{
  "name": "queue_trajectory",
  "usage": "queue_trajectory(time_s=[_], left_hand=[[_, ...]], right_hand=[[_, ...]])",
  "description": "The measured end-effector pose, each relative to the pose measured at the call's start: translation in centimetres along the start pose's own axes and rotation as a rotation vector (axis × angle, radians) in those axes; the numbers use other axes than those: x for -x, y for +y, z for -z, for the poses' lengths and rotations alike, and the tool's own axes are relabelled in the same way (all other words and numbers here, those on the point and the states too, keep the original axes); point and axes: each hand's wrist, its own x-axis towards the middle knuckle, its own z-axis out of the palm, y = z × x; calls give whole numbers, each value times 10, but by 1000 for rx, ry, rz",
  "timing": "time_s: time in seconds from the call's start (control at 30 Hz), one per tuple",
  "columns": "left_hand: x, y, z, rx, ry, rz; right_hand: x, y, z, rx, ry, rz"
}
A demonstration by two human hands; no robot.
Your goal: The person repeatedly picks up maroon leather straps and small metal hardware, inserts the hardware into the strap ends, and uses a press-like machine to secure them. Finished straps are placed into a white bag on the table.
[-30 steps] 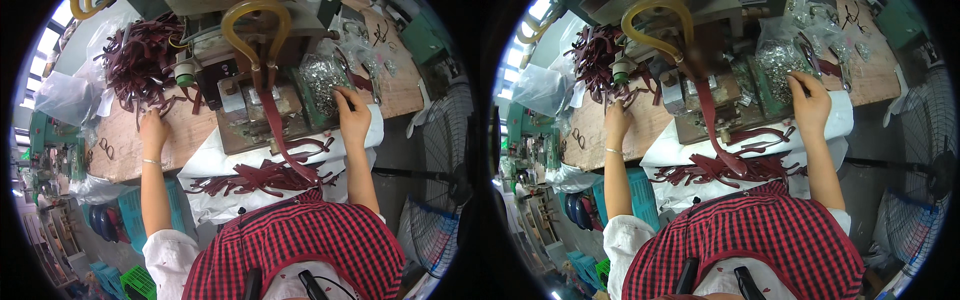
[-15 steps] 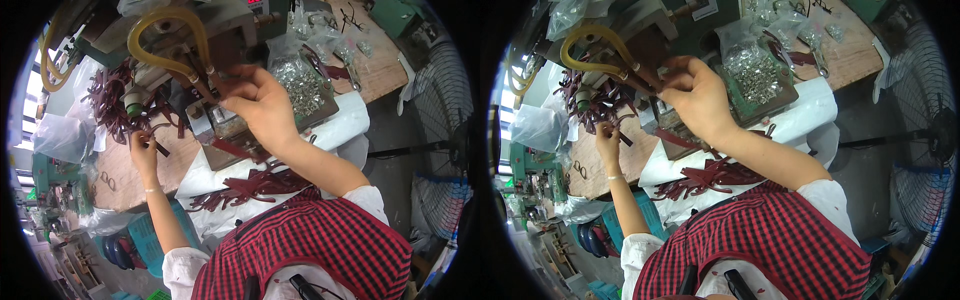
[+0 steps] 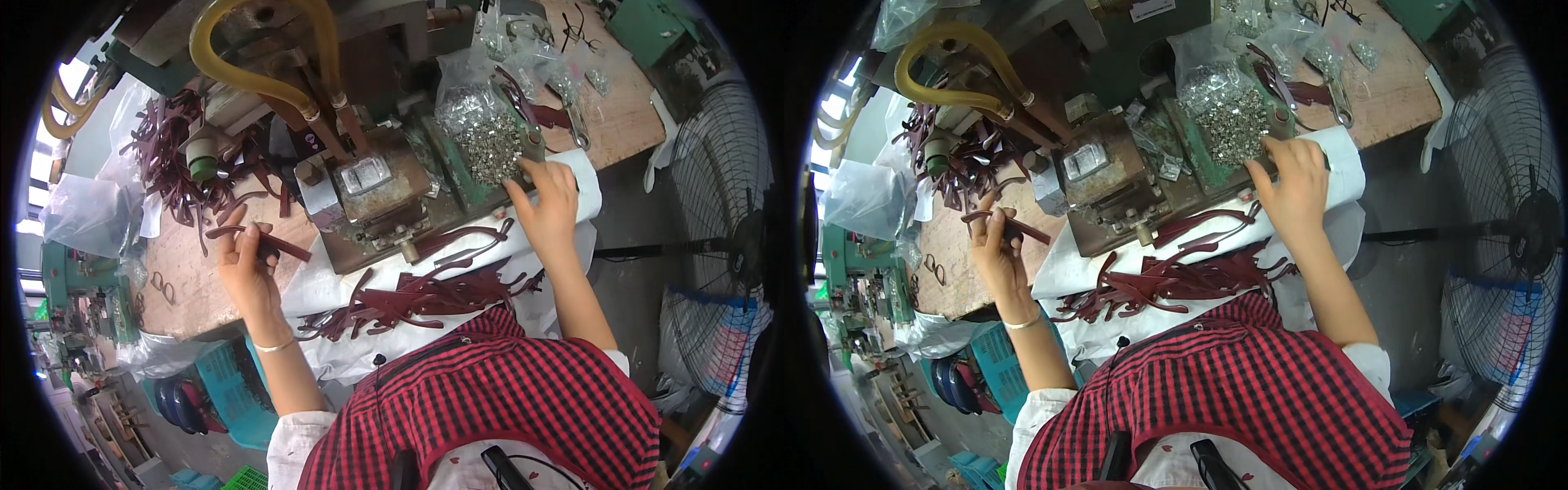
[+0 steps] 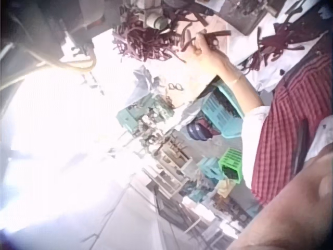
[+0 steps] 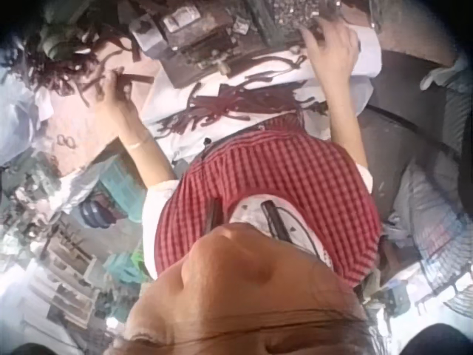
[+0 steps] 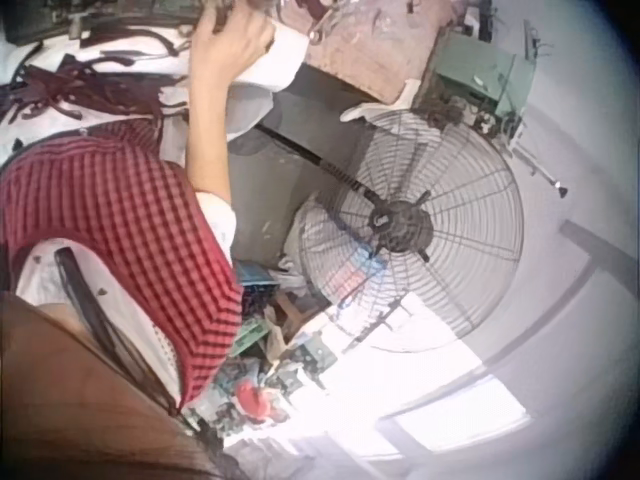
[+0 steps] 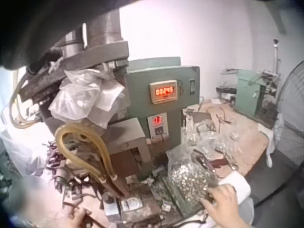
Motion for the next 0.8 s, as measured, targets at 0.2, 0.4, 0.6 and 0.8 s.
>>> queue_trajectory(time_s=[0.2, 0.4, 0.6, 0.8], left_hand=[[43, 54, -56, -318, -168, -956], [52, 32, -95, -724, -526, -1394], [40, 21, -102, -626, -534, -1432], [34, 22, -98, -608, -539, -1446]], right_hand=[[-38, -15, -35, -6, 38, 17], [-50, -26, -47, -54, 113, 22], [-63, -6, -36, -372, 78, -153], [-52, -20, -47, -180, -41, 219]])
